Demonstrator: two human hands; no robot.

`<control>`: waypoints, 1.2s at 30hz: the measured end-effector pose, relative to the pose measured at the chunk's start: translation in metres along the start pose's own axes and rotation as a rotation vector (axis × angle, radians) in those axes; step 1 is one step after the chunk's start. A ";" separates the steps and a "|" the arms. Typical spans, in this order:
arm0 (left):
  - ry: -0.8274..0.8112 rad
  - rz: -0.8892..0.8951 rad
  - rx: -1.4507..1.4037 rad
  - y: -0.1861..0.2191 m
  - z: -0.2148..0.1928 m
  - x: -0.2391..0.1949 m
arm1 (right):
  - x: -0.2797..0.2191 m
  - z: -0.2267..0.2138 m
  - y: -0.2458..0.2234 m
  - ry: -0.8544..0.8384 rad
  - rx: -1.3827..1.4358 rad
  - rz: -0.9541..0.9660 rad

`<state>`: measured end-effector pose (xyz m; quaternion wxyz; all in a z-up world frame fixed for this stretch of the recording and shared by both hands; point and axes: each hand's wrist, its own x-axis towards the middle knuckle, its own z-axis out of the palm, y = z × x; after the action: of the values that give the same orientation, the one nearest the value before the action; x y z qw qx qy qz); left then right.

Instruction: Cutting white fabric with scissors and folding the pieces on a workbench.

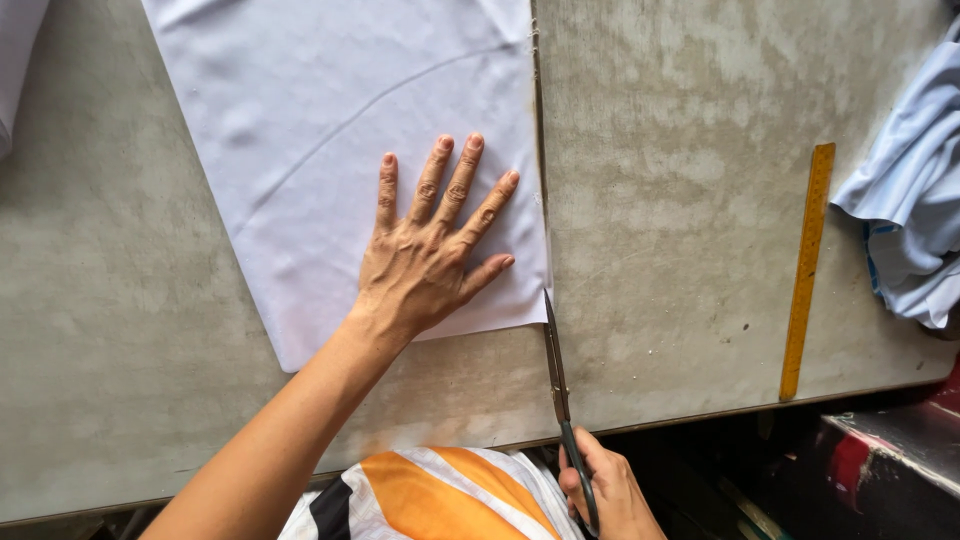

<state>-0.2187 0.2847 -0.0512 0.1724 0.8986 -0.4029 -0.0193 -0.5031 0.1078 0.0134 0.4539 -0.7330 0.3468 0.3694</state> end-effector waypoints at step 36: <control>-0.007 -0.023 -0.007 -0.002 0.001 0.002 | 0.041 -0.017 -0.048 0.032 -0.050 -0.059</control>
<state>-0.2159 0.2847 -0.0526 0.1739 0.9026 -0.3930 -0.0257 -0.4394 0.1015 0.0036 0.4407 -0.7597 0.3229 0.3528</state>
